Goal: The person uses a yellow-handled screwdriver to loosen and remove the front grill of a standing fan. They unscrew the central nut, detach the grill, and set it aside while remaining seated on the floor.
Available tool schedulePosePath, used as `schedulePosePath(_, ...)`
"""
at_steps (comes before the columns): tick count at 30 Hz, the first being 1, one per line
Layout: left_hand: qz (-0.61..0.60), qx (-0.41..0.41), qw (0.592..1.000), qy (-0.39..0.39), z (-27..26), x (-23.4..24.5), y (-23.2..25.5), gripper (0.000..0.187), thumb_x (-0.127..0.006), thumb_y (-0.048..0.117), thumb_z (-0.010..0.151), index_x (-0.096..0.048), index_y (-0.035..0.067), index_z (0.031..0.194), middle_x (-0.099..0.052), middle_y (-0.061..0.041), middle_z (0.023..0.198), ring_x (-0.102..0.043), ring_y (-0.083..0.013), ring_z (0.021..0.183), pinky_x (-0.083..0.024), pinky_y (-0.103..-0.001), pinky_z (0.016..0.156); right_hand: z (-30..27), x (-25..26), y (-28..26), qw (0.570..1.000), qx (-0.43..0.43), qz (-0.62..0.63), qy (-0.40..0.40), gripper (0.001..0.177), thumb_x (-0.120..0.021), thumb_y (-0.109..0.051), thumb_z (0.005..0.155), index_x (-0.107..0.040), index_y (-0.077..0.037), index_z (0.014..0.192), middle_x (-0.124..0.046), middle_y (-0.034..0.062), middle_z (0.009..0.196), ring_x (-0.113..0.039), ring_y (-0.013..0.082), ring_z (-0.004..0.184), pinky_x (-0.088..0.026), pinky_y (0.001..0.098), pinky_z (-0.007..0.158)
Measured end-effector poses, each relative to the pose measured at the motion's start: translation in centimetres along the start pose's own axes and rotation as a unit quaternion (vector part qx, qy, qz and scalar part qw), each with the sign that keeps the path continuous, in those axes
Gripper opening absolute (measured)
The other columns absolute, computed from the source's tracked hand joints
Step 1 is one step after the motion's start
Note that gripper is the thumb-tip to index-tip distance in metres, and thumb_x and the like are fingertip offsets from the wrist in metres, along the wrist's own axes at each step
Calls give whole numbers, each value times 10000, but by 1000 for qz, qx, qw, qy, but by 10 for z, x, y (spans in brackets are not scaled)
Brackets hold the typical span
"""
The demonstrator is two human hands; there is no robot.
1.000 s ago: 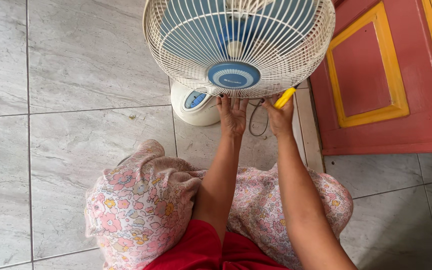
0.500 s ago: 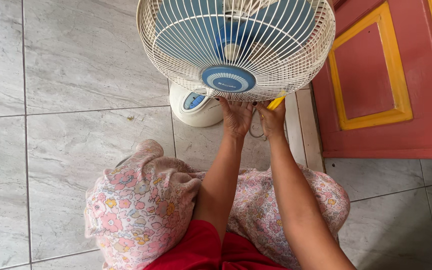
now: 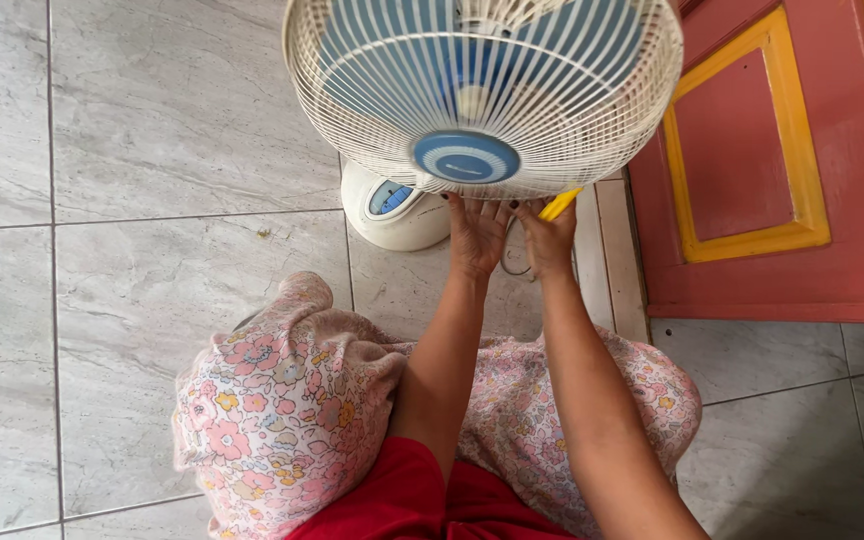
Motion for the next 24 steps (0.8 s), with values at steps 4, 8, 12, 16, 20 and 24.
schedulePosePath(4, 84, -34, 996, 0, -14, 0, 16, 959, -735, 513, 845, -181, 290, 1596, -297, -55, 1601, -305, -296, 1492, -333, -531, 1229, 2, 14, -3, 999, -16, 27, 20, 680, -651, 167, 850, -417, -107, 1426, -535, 58, 1345, -567, 231, 1281, -549, 427, 1077)
schedulePosePath(8, 61, -64, 996, 19, -16, -3, 45, 812, -588, 470, 909, -198, 277, 1595, -261, -25, 1636, -287, -287, 1492, -310, -557, 1200, 10, 34, 1, 996, 20, 81, 20, 601, -652, 135, 897, -445, -84, 1416, -540, 96, 1322, -604, 282, 1278, -560, 511, 1126)
schedulePosePath(12, 132, -118, 978, 110, -10, -21, 81, 787, -413, 614, 985, -218, 203, 1627, -259, -57, 1677, -248, -302, 1531, -256, -542, 1188, 16, 56, 0, 993, 48, 62, 83, 548, -662, 50, 931, -442, -134, 1397, -535, 55, 1311, -607, 243, 1211, -563, 529, 1083)
schedulePosePath(16, 269, -234, 919, 166, -13, -48, 122, 766, -366, 579, 993, -156, 232, 1643, -215, -79, 1689, -213, -323, 1537, -231, -564, 1203, 24, 66, -21, 985, 123, 19, 119, 435, -666, -70, 1018, -455, -119, 1394, -547, 52, 1336, -585, 191, 1237, -558, 508, 1100)
schedulePosePath(20, 401, -395, 820, 106, -18, -80, 170, 653, -413, 380, 1084, -210, 126, 1651, -296, -173, 1669, -294, -354, 1553, -265, -507, 1264, 20, 44, -66, 961, 226, -104, 124, 366, -637, -156, 1088, -503, -51, 1411, -607, 72, 1313, -625, 196, 1196, -529, 432, 1098)
schedulePosePath(24, 507, -441, 740, 14, -9, -108, 234, 467, -443, 164, 1135, -404, 51, 1587, -463, -171, 1618, -429, -315, 1536, -367, -430, 1277, 9, -2, -131, 870, 348, -346, 47, 450, -707, -166, 1185, -479, 47, 1509, -596, 93, 1386, -514, 129, 1051, -464, 300, 959)
Point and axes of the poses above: each hand's wrist, its own z-axis towards the middle knuckle, its own x-axis out of the back of the hand, y = z × x, the point moved 1 cm from there along z, towards the middle knuckle
